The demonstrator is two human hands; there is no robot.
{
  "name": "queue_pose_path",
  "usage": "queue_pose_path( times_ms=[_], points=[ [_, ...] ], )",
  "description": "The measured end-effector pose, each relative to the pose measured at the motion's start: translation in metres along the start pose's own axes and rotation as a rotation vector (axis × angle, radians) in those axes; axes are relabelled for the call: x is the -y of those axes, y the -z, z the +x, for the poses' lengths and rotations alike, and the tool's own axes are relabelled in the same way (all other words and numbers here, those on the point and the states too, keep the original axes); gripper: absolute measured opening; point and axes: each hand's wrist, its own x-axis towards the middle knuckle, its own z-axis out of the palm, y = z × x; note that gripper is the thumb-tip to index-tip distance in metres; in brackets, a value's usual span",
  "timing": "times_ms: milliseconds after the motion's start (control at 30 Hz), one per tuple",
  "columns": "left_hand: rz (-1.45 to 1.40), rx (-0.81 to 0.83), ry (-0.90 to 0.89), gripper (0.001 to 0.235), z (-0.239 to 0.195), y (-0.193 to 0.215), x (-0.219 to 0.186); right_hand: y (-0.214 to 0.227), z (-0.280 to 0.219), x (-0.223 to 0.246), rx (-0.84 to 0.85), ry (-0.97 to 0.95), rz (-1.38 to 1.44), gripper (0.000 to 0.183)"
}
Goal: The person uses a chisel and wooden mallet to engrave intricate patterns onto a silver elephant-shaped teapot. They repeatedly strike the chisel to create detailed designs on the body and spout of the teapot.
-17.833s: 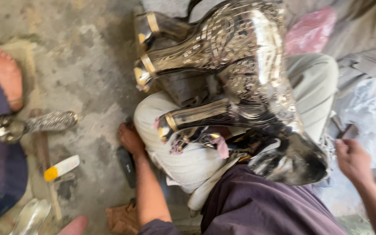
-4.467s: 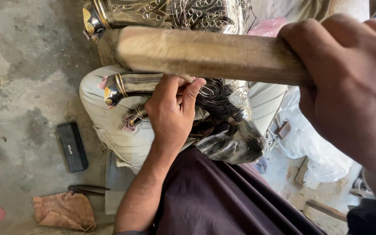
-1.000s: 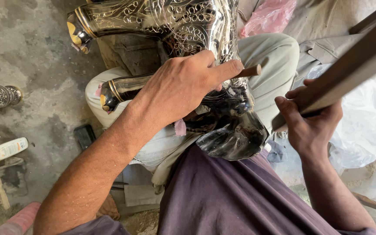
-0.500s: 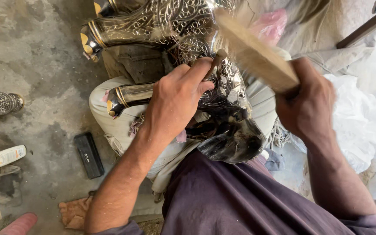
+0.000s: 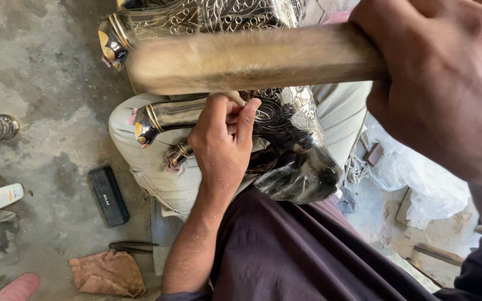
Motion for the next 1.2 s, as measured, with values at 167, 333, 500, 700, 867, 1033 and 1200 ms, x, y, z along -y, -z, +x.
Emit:
queue_pose_path(
  times_ms=[167,333,500,700,867,1033,1200],
  points=[
    [-0.008,-0.025,-0.054,0.022,0.002,-0.001,0.004,-0.011,-0.002,-0.005,0.057,0.028,-0.187,0.020],
    [-0.022,-0.002,-0.114,0.020,0.005,-0.002,0.006,-0.032,-0.011,-0.024,-0.079,-0.002,-0.101,0.020],
    [0.042,-0.007,-0.129,0.018,0.002,-0.002,0.006,-0.022,-0.008,-0.019,-0.121,0.004,0.014,0.023],
    [0.019,-0.026,-0.091,0.019,0.001,-0.004,0.004,-0.004,-0.003,-0.004,-0.051,-0.014,-0.003,0.024],
    [-0.041,-0.059,-0.064,0.021,0.002,0.000,-0.005,-0.014,-0.017,-0.023,-0.042,-0.016,-0.012,0.024],
    [-0.056,-0.042,0.021,0.023,-0.001,-0.004,-0.006,-0.051,-0.036,-0.047,-0.123,0.002,-0.231,0.016],
    [0.011,-0.073,-0.103,0.022,-0.003,-0.013,-0.001,-0.083,-0.031,-0.057,-0.254,0.008,-0.315,0.004]
  ],
)
